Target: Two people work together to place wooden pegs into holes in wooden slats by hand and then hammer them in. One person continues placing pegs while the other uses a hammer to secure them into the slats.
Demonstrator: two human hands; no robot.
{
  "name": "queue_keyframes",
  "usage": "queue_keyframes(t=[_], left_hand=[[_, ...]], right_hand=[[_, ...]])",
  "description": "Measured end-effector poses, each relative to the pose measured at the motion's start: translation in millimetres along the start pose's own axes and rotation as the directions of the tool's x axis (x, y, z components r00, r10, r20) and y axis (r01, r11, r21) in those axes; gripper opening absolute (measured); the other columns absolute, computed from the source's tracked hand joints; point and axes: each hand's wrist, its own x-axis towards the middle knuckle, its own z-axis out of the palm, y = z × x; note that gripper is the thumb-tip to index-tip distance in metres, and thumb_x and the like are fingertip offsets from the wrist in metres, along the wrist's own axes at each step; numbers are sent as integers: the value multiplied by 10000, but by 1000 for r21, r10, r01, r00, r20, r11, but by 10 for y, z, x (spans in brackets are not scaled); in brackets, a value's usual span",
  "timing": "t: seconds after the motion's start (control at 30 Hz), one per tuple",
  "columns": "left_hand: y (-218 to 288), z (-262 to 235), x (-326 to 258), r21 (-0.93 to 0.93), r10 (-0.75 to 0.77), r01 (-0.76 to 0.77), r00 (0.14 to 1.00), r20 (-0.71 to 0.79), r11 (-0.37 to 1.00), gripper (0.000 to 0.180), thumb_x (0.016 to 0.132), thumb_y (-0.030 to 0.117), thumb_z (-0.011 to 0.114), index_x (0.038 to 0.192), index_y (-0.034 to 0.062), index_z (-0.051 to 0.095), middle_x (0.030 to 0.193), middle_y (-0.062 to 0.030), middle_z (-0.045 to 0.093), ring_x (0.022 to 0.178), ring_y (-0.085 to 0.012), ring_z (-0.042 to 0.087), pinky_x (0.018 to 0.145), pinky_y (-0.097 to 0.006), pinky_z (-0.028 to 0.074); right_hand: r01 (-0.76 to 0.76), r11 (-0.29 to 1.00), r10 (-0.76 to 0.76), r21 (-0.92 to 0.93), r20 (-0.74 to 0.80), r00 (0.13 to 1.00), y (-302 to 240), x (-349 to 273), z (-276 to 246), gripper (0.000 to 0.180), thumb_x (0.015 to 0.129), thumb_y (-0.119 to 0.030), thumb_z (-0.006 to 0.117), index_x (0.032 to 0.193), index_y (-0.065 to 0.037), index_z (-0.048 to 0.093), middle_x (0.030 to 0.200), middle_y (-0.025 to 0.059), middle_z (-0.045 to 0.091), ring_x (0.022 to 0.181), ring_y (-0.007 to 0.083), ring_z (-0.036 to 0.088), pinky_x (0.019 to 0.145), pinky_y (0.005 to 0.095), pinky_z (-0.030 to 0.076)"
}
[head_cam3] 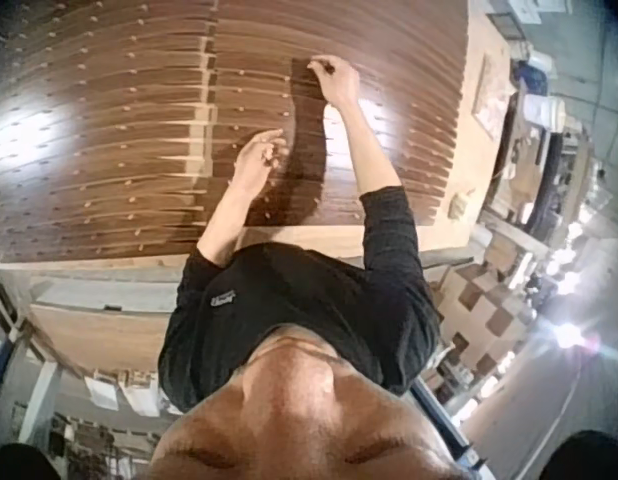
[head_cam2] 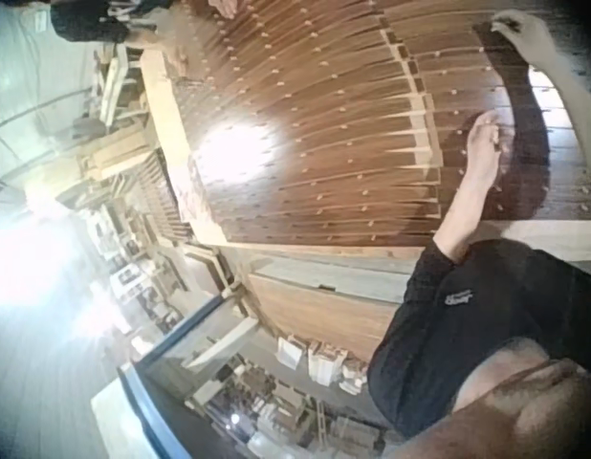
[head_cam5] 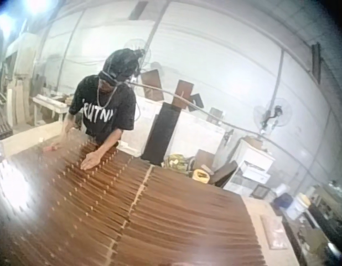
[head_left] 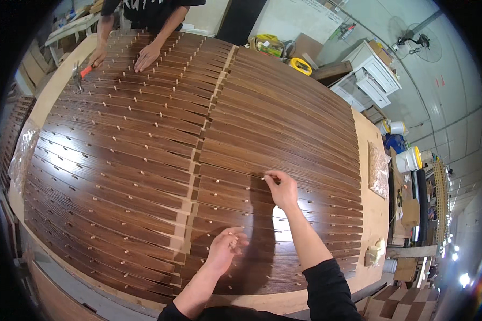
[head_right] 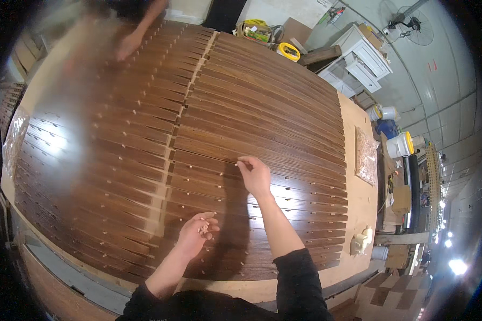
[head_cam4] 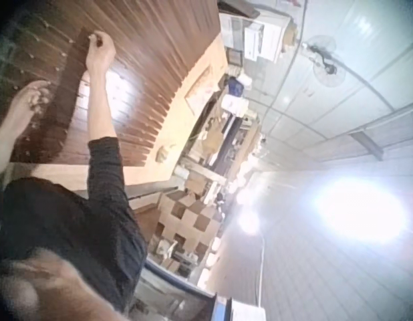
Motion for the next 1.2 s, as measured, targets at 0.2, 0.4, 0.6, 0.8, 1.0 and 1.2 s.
queue_keyframes(t=[0.2,0.4,0.6,0.8,1.0,1.2], left_hand=[[30,-45,13,57,-2,2,1000,-5,998,354,971,136,521,1303,26,576,1120,-93,680,971,-196,674,674,-256,456],[16,-89,35,122,25,-32,998,60,992,348,1009,209,544,1311,40,583,1150,-95,682,989,-188,676,681,-253,468],[-28,-142,70,188,33,-49,996,86,981,355,1033,246,531,1324,48,571,1160,-88,678,997,-183,672,702,-251,485],[-6,-126,28,202,37,-61,992,124,978,351,1039,203,505,1331,16,557,1133,-95,669,969,-177,666,667,-241,460],[2,-163,39,217,10,-43,988,152,975,356,1048,221,497,1339,23,554,1136,-93,670,958,-173,668,683,-243,467],[4,-146,67,207,-6,-28,987,158,978,380,1047,250,510,1345,16,549,1132,-103,672,950,-181,671,677,-250,472]], right_hand=[[159,987,-159,1,30,987,-192,129,423,123,885,-159,714,980,-86,741,931,90,729,854,248,701,772,358,524],[455,847,-456,-275,64,888,-233,123,474,97,864,-129,693,956,-144,719,860,33,691,904,237,668,771,417,453],[365,884,-323,-293,183,929,-240,188,273,201,884,-243,690,1062,-155,721,964,33,724,991,242,670,860,429,473],[26,882,70,-470,186,980,-36,91,-393,243,919,-359,656,1024,-150,720,1018,97,731,927,301,706,839,468,532],[69,663,162,-746,232,959,-90,171,-493,319,973,-359,564,995,-73,704,991,191,719,1008,389,683,875,532,526],[170,660,158,-732,357,921,282,190,-458,454,1024,-416,440,986,-63,723,929,222,721,909,439,687,827,532,546]])
